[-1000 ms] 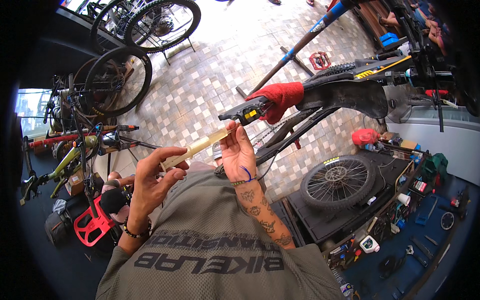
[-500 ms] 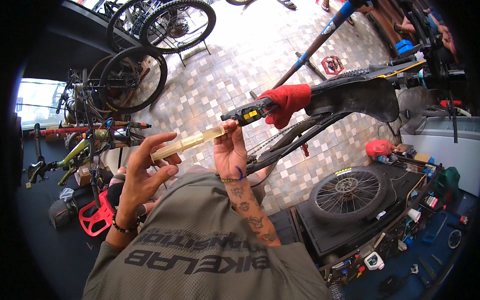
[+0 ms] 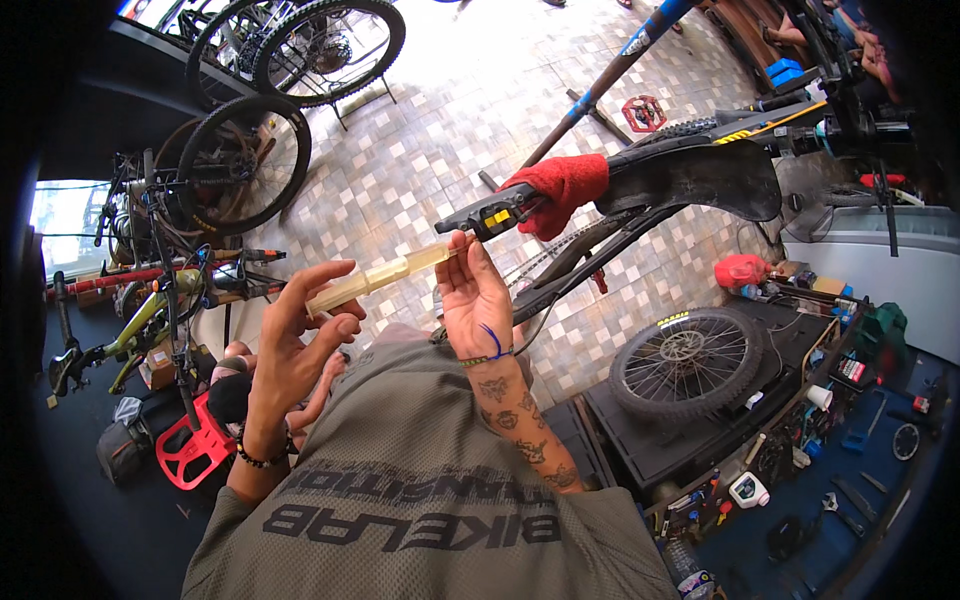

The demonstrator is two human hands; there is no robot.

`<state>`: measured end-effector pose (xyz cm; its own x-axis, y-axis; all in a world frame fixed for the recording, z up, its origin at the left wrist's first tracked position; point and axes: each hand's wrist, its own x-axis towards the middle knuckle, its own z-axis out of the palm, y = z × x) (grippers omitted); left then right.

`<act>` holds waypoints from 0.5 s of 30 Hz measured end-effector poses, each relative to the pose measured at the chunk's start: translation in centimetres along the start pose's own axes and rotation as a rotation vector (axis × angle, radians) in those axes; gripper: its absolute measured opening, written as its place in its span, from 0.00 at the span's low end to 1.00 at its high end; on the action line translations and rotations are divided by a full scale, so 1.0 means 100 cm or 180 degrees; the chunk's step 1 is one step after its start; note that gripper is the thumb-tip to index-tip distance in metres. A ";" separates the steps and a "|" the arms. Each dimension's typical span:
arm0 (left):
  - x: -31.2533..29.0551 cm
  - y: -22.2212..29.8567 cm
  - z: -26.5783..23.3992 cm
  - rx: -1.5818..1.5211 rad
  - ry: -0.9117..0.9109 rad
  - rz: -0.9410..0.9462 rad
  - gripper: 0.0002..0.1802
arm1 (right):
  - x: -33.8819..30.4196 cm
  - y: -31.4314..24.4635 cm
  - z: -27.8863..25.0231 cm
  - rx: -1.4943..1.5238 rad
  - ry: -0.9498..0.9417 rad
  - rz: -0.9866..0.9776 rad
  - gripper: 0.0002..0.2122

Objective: The person uses a syringe to apply lubricant to bicycle brake or derailleur cables, then wipes the area with a red cloth. The person repeats the lubrication and wiping steps on the same cable section multiple times.

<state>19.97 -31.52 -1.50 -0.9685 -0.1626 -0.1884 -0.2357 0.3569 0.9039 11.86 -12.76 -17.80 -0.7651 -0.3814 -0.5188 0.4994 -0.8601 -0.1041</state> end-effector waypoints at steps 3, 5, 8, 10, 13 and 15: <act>0.002 -0.001 0.000 0.0006 0.0019 0.0033 0.29 | -0.001 -0.003 0.001 -0.0059 0.0026 0.0028 0.12; 0.002 -0.002 0.000 0.0008 0.0051 0.0042 0.29 | -0.001 -0.002 -0.001 -0.0056 0.0006 0.0024 0.12; 0.002 -0.003 0.001 0.0009 0.0100 0.0065 0.29 | 0.000 0.000 -0.003 0.0010 -0.0097 -0.0003 0.11; 0.001 -0.002 0.002 -0.0023 0.0115 -0.0014 0.29 | 0.002 0.002 -0.002 0.0086 -0.0195 -0.0003 0.11; 0.002 -0.003 0.002 -0.0030 0.0142 -0.0025 0.29 | 0.008 0.009 -0.005 0.0280 -0.0394 -0.0083 0.10; 0.005 0.000 0.003 -0.0061 0.0166 -0.0015 0.29 | 0.012 0.011 -0.009 0.0370 -0.0654 -0.0151 0.10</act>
<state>19.50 -31.29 -1.69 -0.9618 -0.2121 -0.1728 -0.2382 0.3383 0.9104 11.87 -13.89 -19.36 -0.8592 -0.3904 -0.3308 0.4198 -0.9074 -0.0197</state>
